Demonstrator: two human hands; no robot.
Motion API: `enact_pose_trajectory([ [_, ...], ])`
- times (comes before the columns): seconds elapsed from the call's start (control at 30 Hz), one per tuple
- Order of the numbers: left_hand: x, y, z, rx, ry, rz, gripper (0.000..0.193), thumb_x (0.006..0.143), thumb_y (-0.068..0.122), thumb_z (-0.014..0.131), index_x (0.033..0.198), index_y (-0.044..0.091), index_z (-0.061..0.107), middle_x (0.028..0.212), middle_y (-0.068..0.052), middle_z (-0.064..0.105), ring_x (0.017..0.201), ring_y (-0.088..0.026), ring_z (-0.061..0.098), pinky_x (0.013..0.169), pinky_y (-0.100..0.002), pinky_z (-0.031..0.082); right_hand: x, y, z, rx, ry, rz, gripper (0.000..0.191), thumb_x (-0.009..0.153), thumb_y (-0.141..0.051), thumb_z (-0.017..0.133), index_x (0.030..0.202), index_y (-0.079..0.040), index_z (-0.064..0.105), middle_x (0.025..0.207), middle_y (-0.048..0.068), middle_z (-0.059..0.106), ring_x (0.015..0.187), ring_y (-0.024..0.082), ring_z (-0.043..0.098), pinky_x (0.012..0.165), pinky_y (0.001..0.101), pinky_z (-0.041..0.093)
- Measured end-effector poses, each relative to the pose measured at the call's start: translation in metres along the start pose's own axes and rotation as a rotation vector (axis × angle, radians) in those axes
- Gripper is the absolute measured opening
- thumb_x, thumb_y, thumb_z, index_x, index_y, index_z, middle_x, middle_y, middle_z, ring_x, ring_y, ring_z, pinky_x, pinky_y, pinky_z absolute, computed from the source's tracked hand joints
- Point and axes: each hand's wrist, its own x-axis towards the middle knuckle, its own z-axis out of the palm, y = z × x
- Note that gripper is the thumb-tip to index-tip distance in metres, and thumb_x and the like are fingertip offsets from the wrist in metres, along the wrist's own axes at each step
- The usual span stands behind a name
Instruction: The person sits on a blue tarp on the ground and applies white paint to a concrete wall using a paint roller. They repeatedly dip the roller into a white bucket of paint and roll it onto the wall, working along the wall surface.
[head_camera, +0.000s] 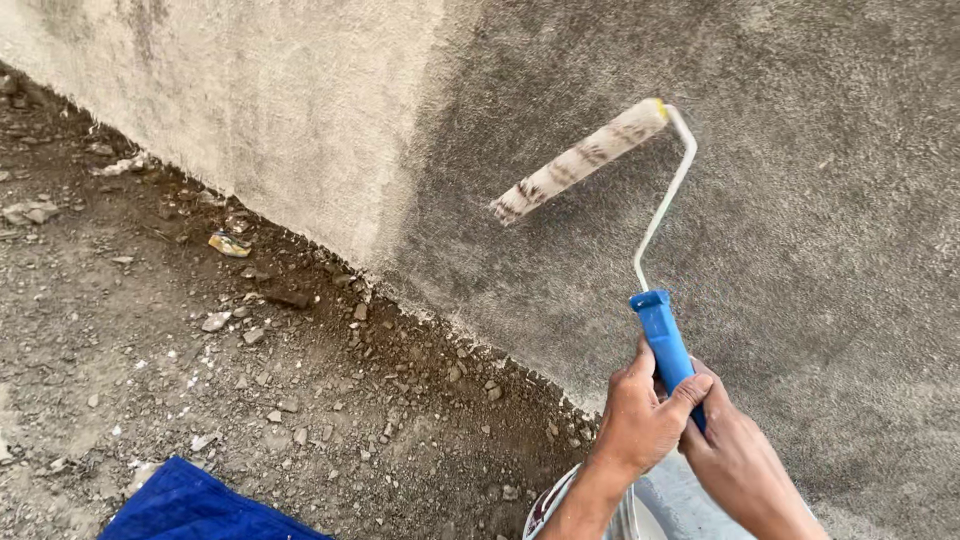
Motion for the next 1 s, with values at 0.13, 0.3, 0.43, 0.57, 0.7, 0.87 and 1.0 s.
enact_pose_trajectory([
  [0.13,0.0,0.008,0.0,0.094,-0.029,0.012,0.042,0.094,0.023,0.075,0.124,-0.002,0.058,0.086,-0.011,0.072,0.072,-0.016,0.067,0.064,-0.033,0.053,0.018,0.004,-0.015,-0.159,0.032,-0.058,0.033,0.088,-0.022,0.069,0.117,-0.007,0.061,0.079,0.021,0.071,0.074,0.034,0.073,0.068,0.0459,0.054],
  [0.3,-0.001,0.027,-0.013,0.148,-0.082,0.04,0.052,0.095,0.028,0.07,0.133,-0.003,0.052,0.089,-0.014,0.071,0.078,-0.022,0.069,0.071,-0.039,0.056,0.032,0.0,-0.011,0.444,-0.235,0.085,0.026,0.086,-0.006,0.062,0.112,-0.002,0.06,0.065,0.012,0.06,0.048,0.023,0.06,0.039,0.0353,0.043],
  [0.43,0.0,0.042,-0.021,0.517,-0.1,0.133,0.059,0.1,0.047,0.062,0.133,-0.001,0.057,0.097,-0.019,0.071,0.097,-0.032,0.066,0.09,-0.047,0.051,0.018,-0.015,-0.012,0.824,-0.122,0.032,0.037,0.077,0.0,0.063,0.114,-0.006,0.066,0.065,0.004,0.059,0.042,0.01,0.046,0.035,0.0269,0.033],
  [0.57,-0.007,0.05,-0.024,0.514,-0.112,0.354,0.085,0.102,0.059,0.044,0.159,-0.003,0.04,0.13,-0.025,0.061,0.123,-0.035,0.057,0.109,-0.051,0.043,0.023,-0.047,-0.039,0.89,0.061,-0.093,0.028,0.082,-0.006,0.065,0.11,-0.004,0.064,0.066,0.0,0.059,0.045,0.009,0.049,0.037,0.0257,0.039],
  [0.7,-0.009,0.056,-0.019,0.334,-0.158,0.42,0.086,0.107,0.064,0.041,0.162,-0.003,0.037,0.154,-0.029,0.051,0.146,-0.04,0.049,0.122,-0.054,0.038,0.046,-0.081,-0.091,0.901,0.19,-0.157,0.025,0.096,-0.015,0.067,0.115,-0.001,0.058,0.066,0.0,0.053,0.048,0.01,0.047,0.04,0.0252,0.036],
  [0.87,-0.015,0.067,-0.014,0.229,-0.219,0.394,0.087,0.105,0.065,0.04,0.163,0.0,0.04,0.16,-0.027,0.048,0.153,-0.042,0.044,0.125,-0.053,0.036,0.085,-0.119,-0.136,1.118,0.072,-0.375,0.04,0.104,-0.031,0.066,0.132,-0.004,0.058,0.064,-0.003,0.051,0.047,0.005,0.046,0.044,0.025,0.041],
  [1.0,-0.018,0.077,-0.018,0.145,-0.232,0.381,0.087,0.106,0.066,0.043,0.162,0.0,0.04,0.163,-0.027,0.047,0.156,-0.042,0.044,0.126,-0.053,0.038,0.103,-0.143,-0.13,1.157,0.047,-0.329,0.039,0.111,-0.033,0.062,0.137,-0.005,0.054,0.071,-0.001,0.049,0.052,0.006,0.042,0.051,0.0254,0.036],
])
